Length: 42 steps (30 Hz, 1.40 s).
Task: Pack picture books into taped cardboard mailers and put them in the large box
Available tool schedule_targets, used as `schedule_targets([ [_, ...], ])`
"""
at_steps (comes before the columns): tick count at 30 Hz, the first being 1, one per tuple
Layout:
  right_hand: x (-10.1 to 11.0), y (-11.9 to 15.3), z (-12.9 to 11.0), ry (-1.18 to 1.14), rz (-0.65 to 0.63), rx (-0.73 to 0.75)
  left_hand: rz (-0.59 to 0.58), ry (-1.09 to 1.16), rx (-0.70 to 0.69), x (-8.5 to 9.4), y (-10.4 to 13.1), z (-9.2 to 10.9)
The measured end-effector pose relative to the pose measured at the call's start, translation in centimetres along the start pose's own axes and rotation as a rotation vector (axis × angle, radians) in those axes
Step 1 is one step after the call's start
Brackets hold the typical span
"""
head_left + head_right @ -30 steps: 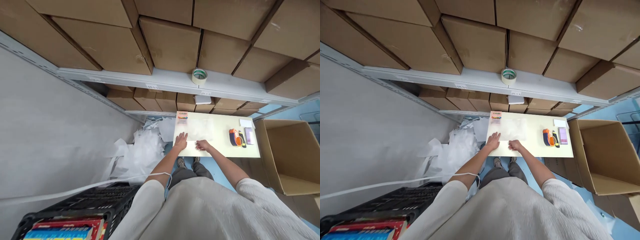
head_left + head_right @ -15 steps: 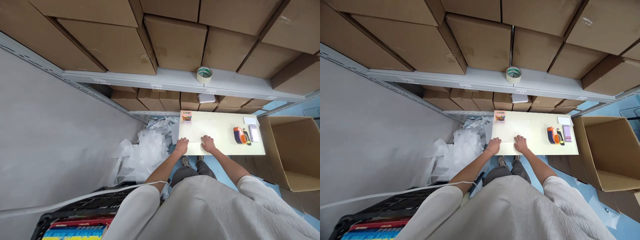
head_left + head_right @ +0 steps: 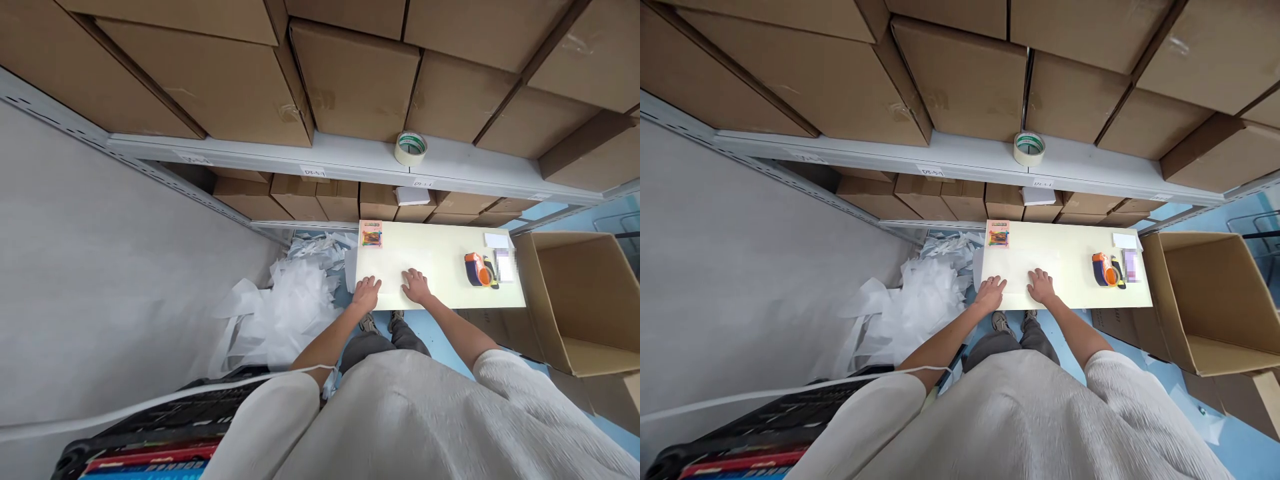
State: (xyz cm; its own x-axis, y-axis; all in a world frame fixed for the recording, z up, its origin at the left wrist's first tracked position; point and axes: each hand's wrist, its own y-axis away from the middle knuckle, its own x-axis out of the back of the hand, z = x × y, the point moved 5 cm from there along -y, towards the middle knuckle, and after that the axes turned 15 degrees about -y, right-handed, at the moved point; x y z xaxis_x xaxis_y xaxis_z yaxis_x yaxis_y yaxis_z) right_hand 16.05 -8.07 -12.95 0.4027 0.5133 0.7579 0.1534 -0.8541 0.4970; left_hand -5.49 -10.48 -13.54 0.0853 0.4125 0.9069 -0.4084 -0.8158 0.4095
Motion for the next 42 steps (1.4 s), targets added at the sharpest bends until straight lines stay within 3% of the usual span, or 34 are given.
schedule_targets([
  [3, -0.5, 0.3, 0.0, 0.015, -0.025, 0.012, -0.003, 0.006, -0.011, 0.1, 0.1, -0.2],
  [7, -0.6, 0.1, -0.6, 0.008, 0.041, 0.030, 0.080, 0.033, 0.010, 0.5, -1.1, -1.0],
  [10, -0.7, -1.2, -1.5, -0.047, 0.046, -0.008, 0.049, 0.054, 0.051, -0.3, -2.0, -1.8],
  [15, 0.3, -5.2, -2.2, -0.200, 0.187, -0.289, 0.011, 0.030, 0.077, -1.8, -2.2, -2.4],
  [18, 0.9, -8.1, -3.7, -0.255, 0.251, -0.249, 0.020, 0.040, 0.079, -2.2, -2.1, -2.3],
  [21, 0.8, -11.4, -5.8, -0.367, 0.223, -0.153, 0.020, 0.050, 0.089, -2.5, -2.2, -2.4],
  [27, -0.5, -15.9, -7.3, -0.628, 0.238, -0.414, 0.043, 0.072, 0.090, -2.8, -2.4, -2.4],
  [31, -1.1, -16.9, -7.7, -0.629, 0.289, -0.503, 0.052, 0.069, 0.093, -2.8, -2.3, -2.3],
  [42, -1.0, -17.4, -7.9, -0.662, 0.299, -0.530, 0.045, 0.084, 0.088, -3.3, -2.5, -2.3],
])
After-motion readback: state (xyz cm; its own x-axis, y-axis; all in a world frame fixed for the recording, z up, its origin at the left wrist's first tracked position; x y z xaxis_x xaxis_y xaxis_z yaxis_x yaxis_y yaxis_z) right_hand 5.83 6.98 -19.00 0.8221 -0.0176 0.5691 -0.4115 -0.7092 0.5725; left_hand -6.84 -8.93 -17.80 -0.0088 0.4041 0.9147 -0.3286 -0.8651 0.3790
